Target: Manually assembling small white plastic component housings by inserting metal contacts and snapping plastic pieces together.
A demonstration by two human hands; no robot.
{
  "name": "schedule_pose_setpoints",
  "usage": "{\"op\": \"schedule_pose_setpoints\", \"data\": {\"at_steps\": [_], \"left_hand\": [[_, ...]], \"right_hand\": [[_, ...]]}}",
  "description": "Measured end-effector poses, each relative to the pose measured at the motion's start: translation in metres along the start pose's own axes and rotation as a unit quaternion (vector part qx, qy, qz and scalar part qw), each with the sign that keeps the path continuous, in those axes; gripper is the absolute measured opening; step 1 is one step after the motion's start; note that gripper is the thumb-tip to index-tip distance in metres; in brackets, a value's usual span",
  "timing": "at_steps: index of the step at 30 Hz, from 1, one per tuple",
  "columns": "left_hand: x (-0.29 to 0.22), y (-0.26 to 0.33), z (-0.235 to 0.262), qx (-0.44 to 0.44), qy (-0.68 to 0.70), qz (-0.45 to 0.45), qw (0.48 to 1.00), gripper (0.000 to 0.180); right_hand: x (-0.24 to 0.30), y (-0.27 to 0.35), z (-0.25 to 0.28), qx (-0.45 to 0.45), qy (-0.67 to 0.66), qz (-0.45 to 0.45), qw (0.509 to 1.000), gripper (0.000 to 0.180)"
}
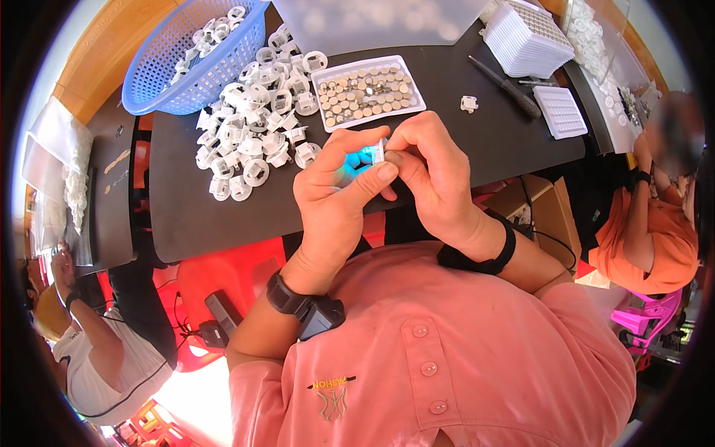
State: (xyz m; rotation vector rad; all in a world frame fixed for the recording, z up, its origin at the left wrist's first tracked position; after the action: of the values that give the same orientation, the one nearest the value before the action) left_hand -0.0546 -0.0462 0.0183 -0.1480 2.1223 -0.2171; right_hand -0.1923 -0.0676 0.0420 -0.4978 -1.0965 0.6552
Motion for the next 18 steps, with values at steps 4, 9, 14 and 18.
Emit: {"op": "schedule_pose_setpoints", "data": {"at_steps": [4,9,14,18], "left_hand": [[0.0,0.0,-0.002,0.003,0.014,0.022,1.0,0.03],[0.001,-0.002,-0.003,0.02,0.034,0.022,0.999,0.029],[0.004,-0.003,-0.003,-0.005,0.069,0.032,0.997,0.032],[0.003,-0.003,0.003,-0.008,0.105,0.04,0.994,0.033]], "right_hand": [[-0.005,0.001,0.003,0.05,-0.066,-0.034,0.996,0.009],[-0.011,0.0,0.005,0.13,-0.222,-0.118,0.959,0.006],[-0.01,0.004,0.005,0.11,-0.218,-0.093,0.965,0.005],[0.001,0.004,0.008,0.041,-0.102,-0.048,0.993,0.017]]}}
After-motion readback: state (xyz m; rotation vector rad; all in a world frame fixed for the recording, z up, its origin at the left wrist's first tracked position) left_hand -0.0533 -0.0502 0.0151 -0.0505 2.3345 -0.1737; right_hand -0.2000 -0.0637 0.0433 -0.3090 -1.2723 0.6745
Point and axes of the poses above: each hand's wrist, its own y-axis away from the middle knuckle, its own z-axis out of the back of the hand, x = y × z, the point moved 4 cm from there along -y, towards the middle knuckle, and after that the axes turned 8 degrees about y, right-handed, at the moved point
